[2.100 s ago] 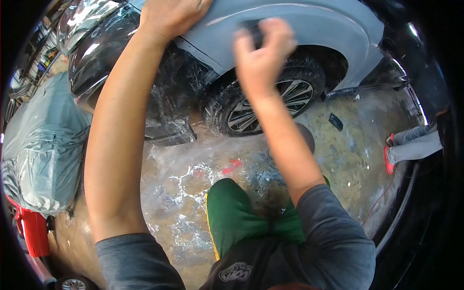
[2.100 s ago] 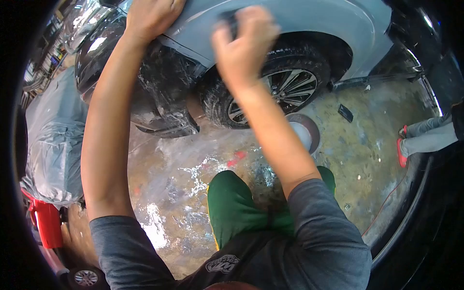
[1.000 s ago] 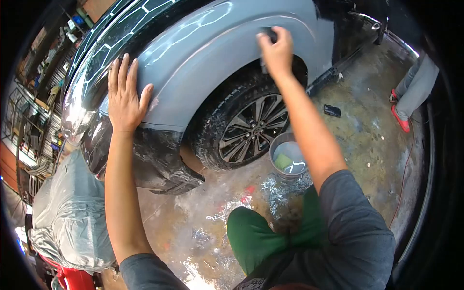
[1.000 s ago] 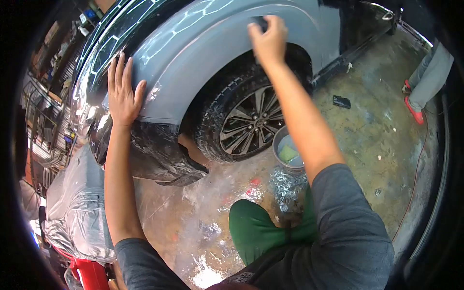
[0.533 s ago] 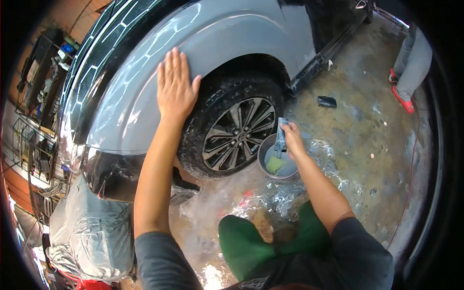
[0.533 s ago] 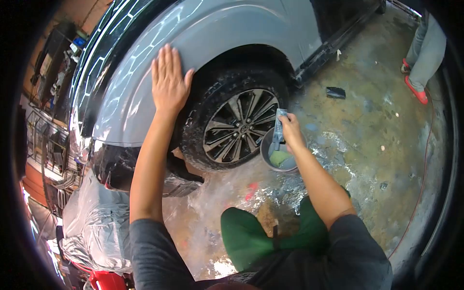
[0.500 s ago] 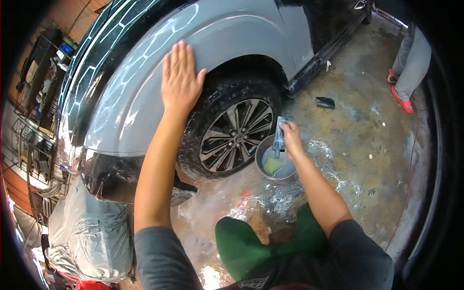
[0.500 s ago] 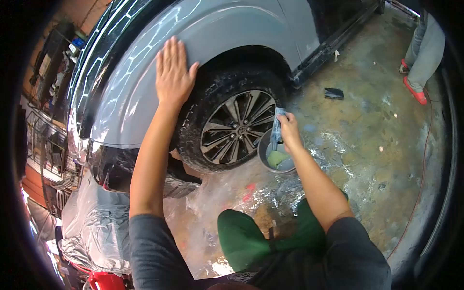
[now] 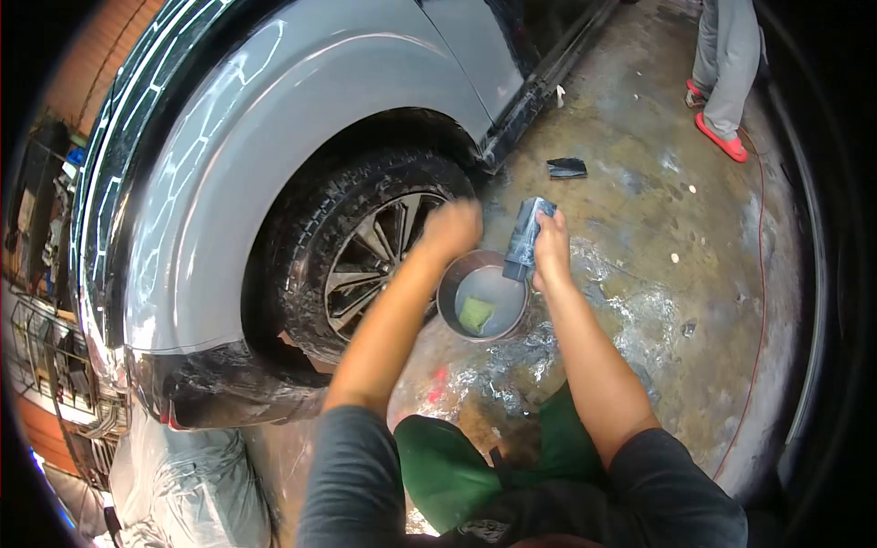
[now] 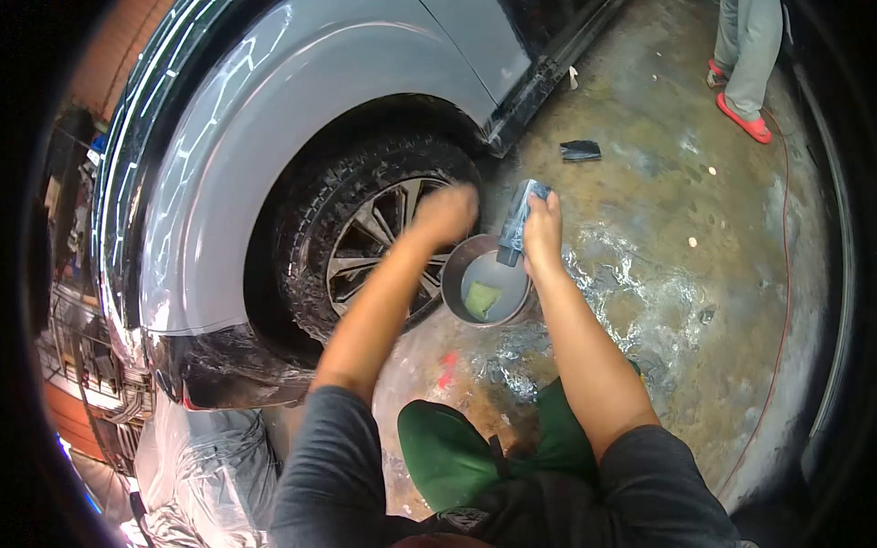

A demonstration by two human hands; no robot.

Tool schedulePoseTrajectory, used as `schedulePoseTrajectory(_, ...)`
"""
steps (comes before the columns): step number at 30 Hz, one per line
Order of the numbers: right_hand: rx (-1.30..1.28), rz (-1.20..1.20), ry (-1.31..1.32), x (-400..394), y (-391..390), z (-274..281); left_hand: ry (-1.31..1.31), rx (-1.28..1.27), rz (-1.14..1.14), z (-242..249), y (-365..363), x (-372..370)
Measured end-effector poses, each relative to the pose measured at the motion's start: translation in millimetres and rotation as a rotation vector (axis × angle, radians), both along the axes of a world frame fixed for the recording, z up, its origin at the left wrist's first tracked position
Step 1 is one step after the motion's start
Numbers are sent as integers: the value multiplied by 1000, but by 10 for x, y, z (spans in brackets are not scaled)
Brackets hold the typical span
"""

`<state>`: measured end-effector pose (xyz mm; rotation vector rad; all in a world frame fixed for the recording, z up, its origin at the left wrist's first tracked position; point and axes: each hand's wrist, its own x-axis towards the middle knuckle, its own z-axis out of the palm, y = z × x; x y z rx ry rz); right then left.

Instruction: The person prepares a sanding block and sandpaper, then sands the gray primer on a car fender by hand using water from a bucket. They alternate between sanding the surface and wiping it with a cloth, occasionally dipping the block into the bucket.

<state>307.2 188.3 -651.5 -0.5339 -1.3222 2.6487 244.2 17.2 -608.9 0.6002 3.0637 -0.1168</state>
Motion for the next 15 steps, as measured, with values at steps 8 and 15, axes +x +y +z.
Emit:
schedulePoseTrajectory(8, 389, 240, -48, 8, -354, -302, -958, 117, 111, -3579, -693, 365)
schedulePoseTrajectory(15, 636, 137, -10, -99, -589, -1066, -1032, 1621, 1096, -2982, -563, 708)
